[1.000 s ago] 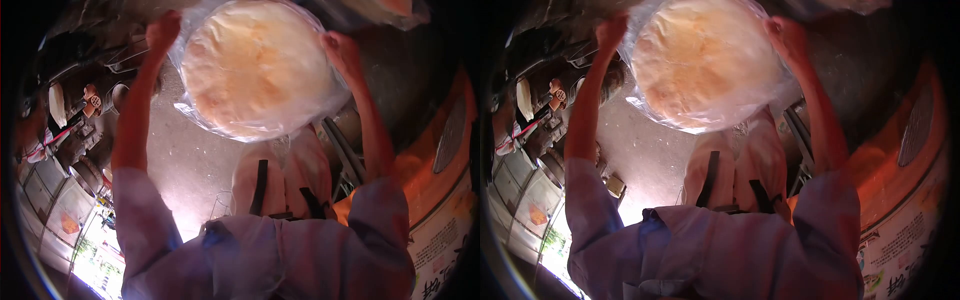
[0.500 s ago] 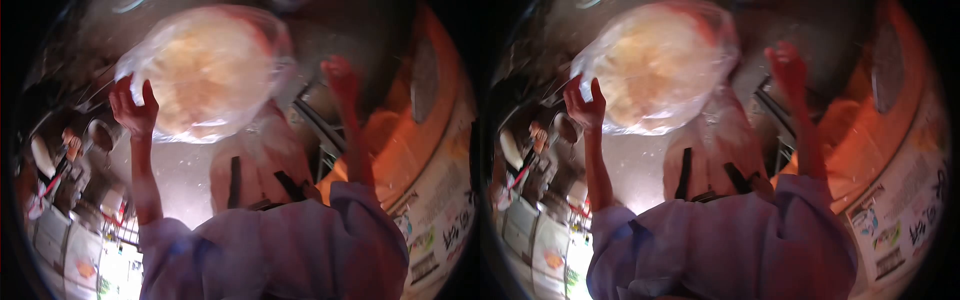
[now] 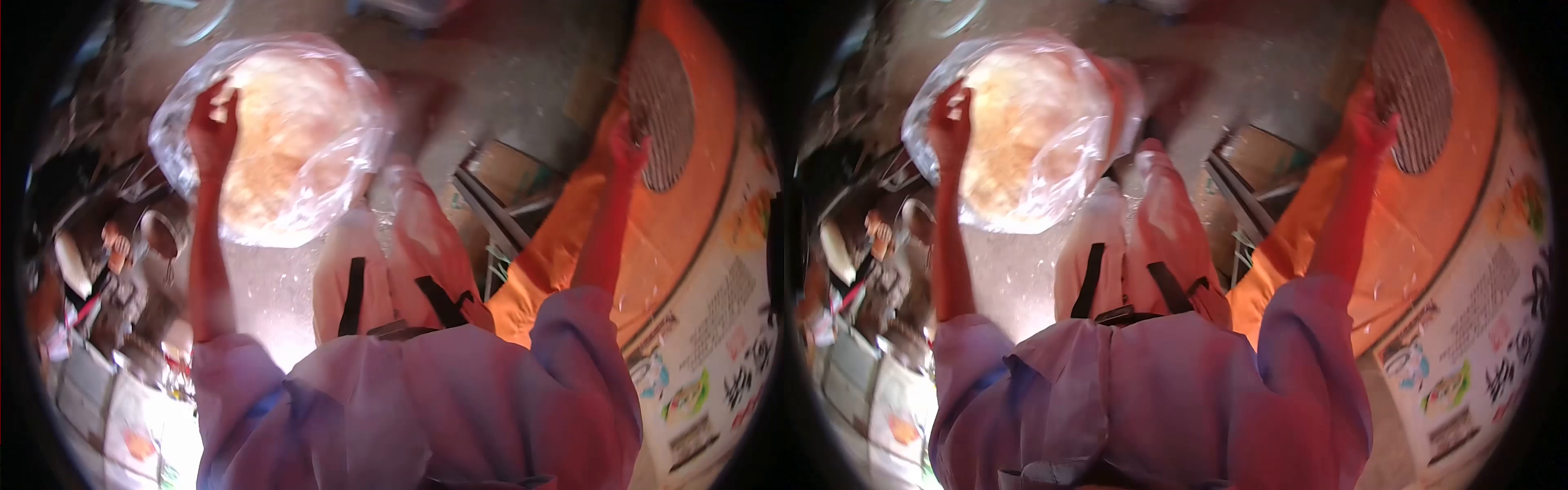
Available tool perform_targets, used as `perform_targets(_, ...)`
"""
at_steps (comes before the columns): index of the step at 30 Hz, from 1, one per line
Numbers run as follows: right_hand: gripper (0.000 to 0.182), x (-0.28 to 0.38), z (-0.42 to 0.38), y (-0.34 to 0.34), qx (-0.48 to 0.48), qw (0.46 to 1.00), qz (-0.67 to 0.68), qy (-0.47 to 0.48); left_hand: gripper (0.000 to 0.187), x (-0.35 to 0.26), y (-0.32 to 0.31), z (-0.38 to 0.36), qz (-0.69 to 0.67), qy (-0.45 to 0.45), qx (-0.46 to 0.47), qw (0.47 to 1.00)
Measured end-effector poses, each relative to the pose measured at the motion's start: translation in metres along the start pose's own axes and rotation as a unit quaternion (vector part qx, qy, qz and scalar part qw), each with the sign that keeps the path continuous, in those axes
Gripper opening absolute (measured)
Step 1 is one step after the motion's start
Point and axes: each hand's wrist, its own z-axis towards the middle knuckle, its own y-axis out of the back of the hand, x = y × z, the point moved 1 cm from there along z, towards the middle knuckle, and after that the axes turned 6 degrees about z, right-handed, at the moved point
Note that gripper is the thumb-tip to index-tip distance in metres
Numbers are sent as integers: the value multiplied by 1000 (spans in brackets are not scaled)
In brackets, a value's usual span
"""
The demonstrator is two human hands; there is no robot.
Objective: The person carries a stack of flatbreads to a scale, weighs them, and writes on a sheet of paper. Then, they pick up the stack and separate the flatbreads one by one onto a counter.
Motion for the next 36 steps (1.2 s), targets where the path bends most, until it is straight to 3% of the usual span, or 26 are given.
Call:
perform_targets(1,57,26,19,35,44,999,-4,25,25,-22,2,-24,-16,75,37,996)
perform_targets(2,50,19,13,8,-21,1000,3,19,31,-3,-13,-57,12,31,44,998)
perform_targets(3,43,9,7,-23,-86,996,12,14,42,-24,-22,-83,80,-31,51,995)
perform_targets(5,37,-1,-5,-72,-74,994,46,-71,51,-65,-41,-134,99,-34,102,989)
perform_targets(7,33,-28,-25,-119,-100,994,-28,-42,56,-102,-68,-176,57,-36,155,986)
perform_targets(9,29,-84,-48,-154,-41,986,-134,-88,53,-141,-80,-194,52,-13,180,982)
perform_targets(11,27,-130,-73,-171,-99,956,-211,-177,49,-165,-81,-202,-3,55,181,982)
perform_targets(14,21,-221,-99,-229,13,911,-295,-287,39,-175,-54,-207,2,57,101,993)
perform_targets(17,22,-300,-107,-261,52,840,-353,-409,30,-153,-20,-231,-31,186,47,981)
perform_targets(19,23,-351,-106,-244,173,777,-361,-486,22,-142,1,-263,-31,222,76,972)
perform_targets(21,23,-396,-112,-221,197,725,-410,-518,22,-148,20,-290,-30,184,120,975)
perform_targets(22,23,-410,-115,-206,154,728,-437,-506,22,-149,24,-296,-31,164,142,976)
perform_targets(24,24,-427,-125,-176,63,726,-490,-477,24,-144,28,-290,10,161,78,984)
perform_targets(27,32,-429,-129,-137,66,716,-520,-461,36,-132,26,-250,73,144,11,987)
perform_targets(28,35,-418,-134,-132,62,736,-506,-446,40,-131,21,-230,85,128,6,988)
perform_targets(30,44,-387,-137,-151,54,764,-473,-436,46,-130,1,-192,121,84,6,989)
perform_targets(32,41,-355,-124,-182,46,760,-506,-405,51,-124,-23,-166,182,35,19,982)
perform_targets(36,36,-271,-81,-209,57,763,-562,-313,61,-97,-74,-169,208,53,166,963)
